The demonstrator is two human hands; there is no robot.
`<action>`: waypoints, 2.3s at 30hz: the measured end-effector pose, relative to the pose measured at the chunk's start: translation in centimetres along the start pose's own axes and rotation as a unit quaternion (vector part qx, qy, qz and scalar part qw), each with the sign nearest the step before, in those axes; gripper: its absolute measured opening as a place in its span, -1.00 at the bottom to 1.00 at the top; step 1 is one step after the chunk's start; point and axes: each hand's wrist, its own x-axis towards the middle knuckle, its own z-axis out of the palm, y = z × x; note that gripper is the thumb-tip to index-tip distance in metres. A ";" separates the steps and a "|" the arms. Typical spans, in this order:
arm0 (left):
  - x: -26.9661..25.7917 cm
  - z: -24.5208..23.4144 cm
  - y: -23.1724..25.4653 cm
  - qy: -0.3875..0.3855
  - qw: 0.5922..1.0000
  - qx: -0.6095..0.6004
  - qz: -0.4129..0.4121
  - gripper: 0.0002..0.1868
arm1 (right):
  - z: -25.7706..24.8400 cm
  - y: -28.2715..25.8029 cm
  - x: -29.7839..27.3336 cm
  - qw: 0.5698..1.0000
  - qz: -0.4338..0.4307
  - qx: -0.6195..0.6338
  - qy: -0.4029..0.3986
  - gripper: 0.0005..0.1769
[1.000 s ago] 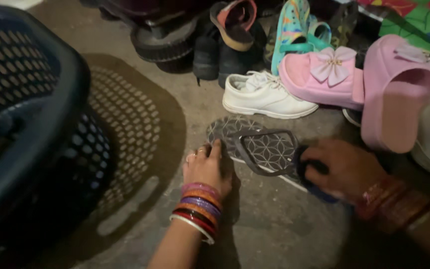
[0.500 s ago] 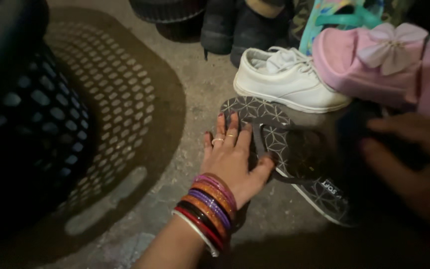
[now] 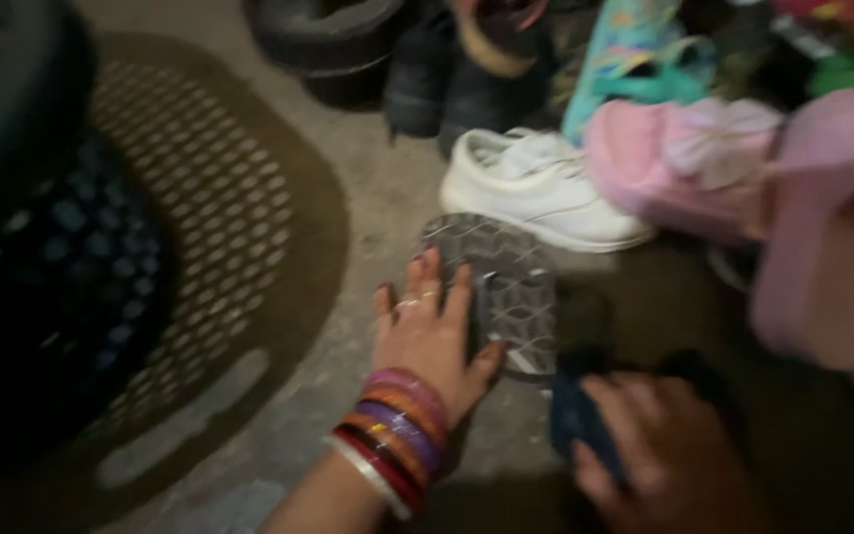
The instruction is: The person wipes several pairs of shoes on the floor with a dark cloth. They clean a pair of patterned flip-flops, pink slides, and white sneakers, handling each item individually and wiping the surfaces before placing them back down.
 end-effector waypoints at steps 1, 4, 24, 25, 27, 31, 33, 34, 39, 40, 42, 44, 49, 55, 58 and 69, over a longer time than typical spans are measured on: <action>0.0 0.4 -0.2 0.016 1.000 0.005 0.012 -0.02 | -0.4 -0.3 -0.1 0.999 -0.022 -0.009 0.027 -0.27; 0.3 2.6 -1.0 0.053 0.998 -0.007 0.039 -0.07 | -0.2 -0.1 2.5 0.993 -0.048 0.079 0.069 -0.48; 1.5 4.6 -2.7 -0.080 0.987 0.135 0.032 0.12 | -1.4 -1.9 3.0 0.996 0.023 0.077 0.031 -0.38; 1.5 4.5 -2.8 -0.082 0.988 0.127 0.035 0.13 | -1.1 -1.9 3.9 0.995 0.006 0.089 0.045 -0.38; 1.2 4.2 -2.7 -0.075 0.989 0.117 0.042 0.15 | 0.3 -1.2 7.5 0.994 0.005 0.096 0.055 -0.45; 0.7 3.2 -1.7 -0.071 0.985 0.151 0.036 0.11 | 0.6 -1.6 9.2 0.989 0.044 0.122 0.066 -0.55; 0.4 2.8 -0.8 -0.086 0.984 0.154 0.013 0.06 | -0.1 -2.4 7.9 0.993 0.040 0.092 0.063 -0.54; 0.2 2.5 -0.7 -0.095 0.983 0.158 0.003 0.04 | -0.7 -2.6 6.8 0.994 0.040 0.078 0.063 -0.53; 0.1 1.4 -0.2 -0.091 0.987 0.132 0.001 0.04 | -3.8 -1.2 0.9 0.994 -0.033 0.104 0.029 -0.46; 0.3 1.4 0.0 -0.097 0.988 0.118 -0.007 0.04 | -3.7 -0.9 0.4 0.992 -0.058 0.099 0.043 -0.43; 0.6 1.4 0.1 -0.104 0.987 0.119 -0.003 0.03 | -2.8 -0.8 0.4 0.996 -0.056 0.066 0.038 -0.38; 0.7 1.3 -0.3 -0.112 0.987 0.118 -0.003 0.03 | -2.1 -0.7 1.1 0.997 -0.038 0.070 0.018 -0.35; 1.1 1.9 -0.6 -0.134 0.985 0.104 -0.015 0.06 | 1.9 -0.2 8.2 0.999 0.021 0.014 0.032 -0.50; 0.2 2.9 -0.9 -0.054 0.994 0.094 0.007 0.04 | 1.4 -1.5 10.2 0.994 0.102 0.000 0.035 -0.49; 0.3 3.1 -1.3 -0.056 0.995 0.087 0.010 0.04 | -0.9 -2.1 7.8 0.993 0.098 0.041 -0.057 -0.56; 1.2 4.2 -2.2 0.037 0.999 -0.008 0.039 0.14 | -1.7 1.2 11.9 0.966 0.082 0.100 0.223 -0.63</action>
